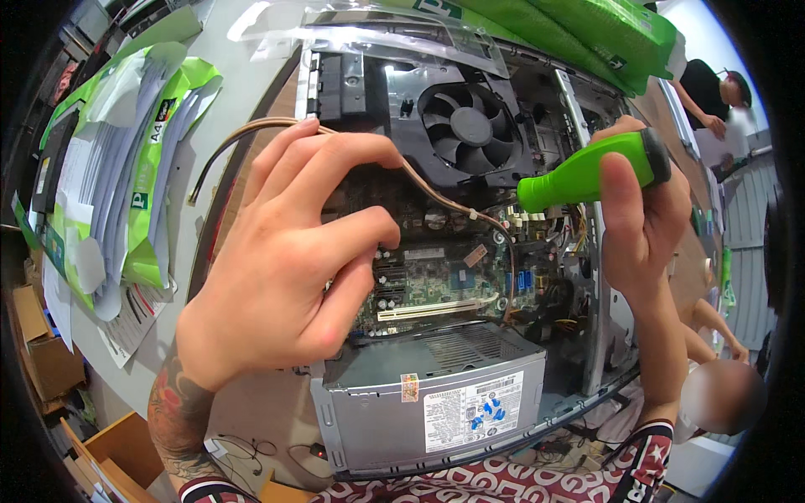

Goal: The person disassembles a computer by using a screwdriver to remove screws from the back panel and internal components, including the heat sink and fan assembly.

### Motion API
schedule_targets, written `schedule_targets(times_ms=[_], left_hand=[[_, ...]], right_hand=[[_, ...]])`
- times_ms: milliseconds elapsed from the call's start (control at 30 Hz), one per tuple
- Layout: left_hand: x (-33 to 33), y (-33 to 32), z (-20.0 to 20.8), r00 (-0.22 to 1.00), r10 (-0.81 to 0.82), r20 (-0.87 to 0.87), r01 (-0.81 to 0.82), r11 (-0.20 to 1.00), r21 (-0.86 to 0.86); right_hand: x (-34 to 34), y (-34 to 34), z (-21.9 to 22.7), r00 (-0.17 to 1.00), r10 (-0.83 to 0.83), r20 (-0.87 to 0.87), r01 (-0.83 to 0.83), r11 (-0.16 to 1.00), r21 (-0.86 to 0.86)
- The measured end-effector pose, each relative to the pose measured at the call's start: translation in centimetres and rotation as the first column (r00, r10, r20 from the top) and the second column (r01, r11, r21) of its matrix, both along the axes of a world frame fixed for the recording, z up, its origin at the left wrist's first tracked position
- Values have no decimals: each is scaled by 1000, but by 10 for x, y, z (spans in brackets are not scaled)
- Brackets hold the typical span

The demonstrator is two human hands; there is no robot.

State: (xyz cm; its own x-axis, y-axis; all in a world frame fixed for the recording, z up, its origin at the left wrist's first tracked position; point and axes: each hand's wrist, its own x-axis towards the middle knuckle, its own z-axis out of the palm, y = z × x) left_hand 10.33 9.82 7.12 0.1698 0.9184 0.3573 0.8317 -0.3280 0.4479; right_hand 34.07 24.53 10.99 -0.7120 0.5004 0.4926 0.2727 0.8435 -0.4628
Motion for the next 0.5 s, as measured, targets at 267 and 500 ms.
schedule_targets(times_ms=[267,500], left_hand=[[2,-1,4,999,10,-47,-12,999,-45],[6,-1,7,998,34,-55,-38,996,-81]], right_hand=[[-6,-1,-7,997,31,-68,-34,998,-49],[1,13,-3,974,141,-177,-96,966,241]])
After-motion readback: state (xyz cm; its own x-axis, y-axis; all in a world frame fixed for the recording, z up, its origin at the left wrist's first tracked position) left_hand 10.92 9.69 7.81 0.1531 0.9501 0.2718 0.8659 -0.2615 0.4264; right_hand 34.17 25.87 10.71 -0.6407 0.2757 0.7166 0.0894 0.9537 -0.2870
